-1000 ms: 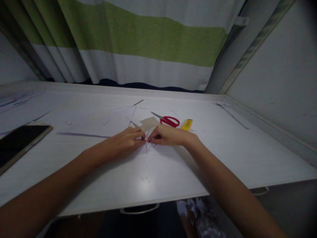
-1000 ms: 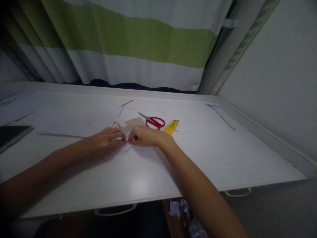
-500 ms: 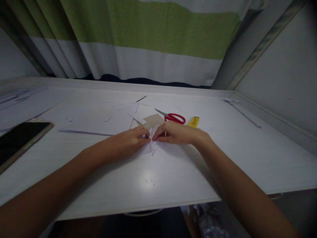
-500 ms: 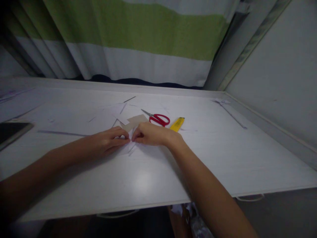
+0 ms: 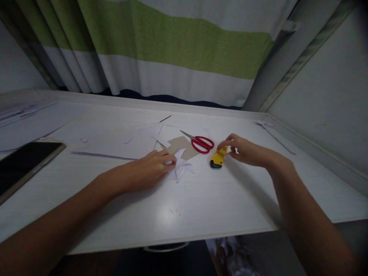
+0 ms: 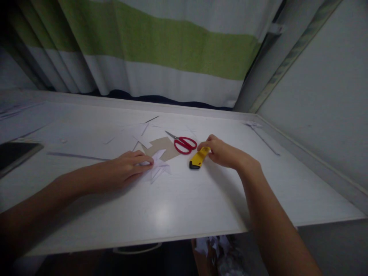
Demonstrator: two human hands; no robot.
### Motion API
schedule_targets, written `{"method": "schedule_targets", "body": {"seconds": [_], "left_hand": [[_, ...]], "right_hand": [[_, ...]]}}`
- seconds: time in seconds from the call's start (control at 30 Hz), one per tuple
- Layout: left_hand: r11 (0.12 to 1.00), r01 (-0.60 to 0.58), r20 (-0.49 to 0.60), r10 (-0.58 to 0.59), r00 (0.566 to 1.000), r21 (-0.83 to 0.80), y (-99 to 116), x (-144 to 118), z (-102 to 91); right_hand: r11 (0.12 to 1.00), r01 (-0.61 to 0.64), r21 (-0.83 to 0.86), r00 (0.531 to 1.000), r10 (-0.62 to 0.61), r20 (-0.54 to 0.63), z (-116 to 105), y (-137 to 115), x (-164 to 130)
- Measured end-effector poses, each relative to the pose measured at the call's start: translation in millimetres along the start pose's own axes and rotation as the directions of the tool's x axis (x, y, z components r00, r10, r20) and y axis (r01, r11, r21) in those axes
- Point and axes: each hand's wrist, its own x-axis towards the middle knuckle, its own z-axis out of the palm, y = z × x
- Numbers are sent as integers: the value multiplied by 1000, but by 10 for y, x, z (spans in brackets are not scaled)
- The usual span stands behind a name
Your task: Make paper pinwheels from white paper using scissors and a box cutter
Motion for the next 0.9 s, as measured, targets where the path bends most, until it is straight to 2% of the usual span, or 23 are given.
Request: {"method": "schedule_targets", "body": {"seconds": [0.17, 0.3, 0.37, 0.4, 0.43, 0.47, 0.53, 0.57, 0.6, 0.63, 0.7, 0.73, 0.8, 0.9], "left_hand": [[999, 39, 34, -39, 999, 1, 39, 4, -27], [998, 56, 49, -57, 997, 9, 79, 14, -50], [998, 63, 54, -63, 997, 3, 93, 20, -61], [998, 66, 58, -66, 996, 1, 100, 25, -69], [998, 69, 65, -69, 995, 0, 106, 32, -81], [997, 74, 73, -74, 995, 0, 111, 41, -95], [996, 87, 88, -87, 992, 1, 117, 59, -132], [996, 92, 94, -91, 991, 0, 116, 66, -150], [996, 93, 99, -92, 991, -4, 113, 71, -167], [995, 94, 103, -93, 990, -10, 108, 73, -181], [995, 99, 116, -95, 989, -24, 96, 67, -194], [994, 103, 119, -99, 988, -30, 91, 61, -193], [993, 108, 111, -103, 988, -39, 83, 47, -179], [992, 114, 78, -110, 991, -51, 74, 26, -148]], "right_hand": [[998, 52, 26, 999, -52, 5, 196, 32, -107], [988, 148, -50, 989, -149, -12, 218, -33, -91], [984, 119, -131, 987, -132, -92, 174, -40, -96], [983, 92, -159, 975, -122, -184, 138, -48, -101], [984, 68, -166, 944, -117, -309, 95, -67, -105], [988, 57, -141, 883, -116, -455, 50, -105, -104], [995, 95, -4, 664, -66, -744, -26, -252, -79], [981, 151, 118, 585, 7, -811, -48, -361, -53], [938, 227, 262, 554, 96, -827, -53, -483, -19], [864, 313, 394, 576, 157, -802, -40, -611, 22], [689, 380, 617, 713, 206, -670, 34, -838, 114], [616, 387, 686, 763, 204, -614, 88, -920, 160], [519, 390, 760, 797, 224, -561, 208, -1007, 238], [448, 393, 803, 812, 240, -531, 362, -995, 307]]}}
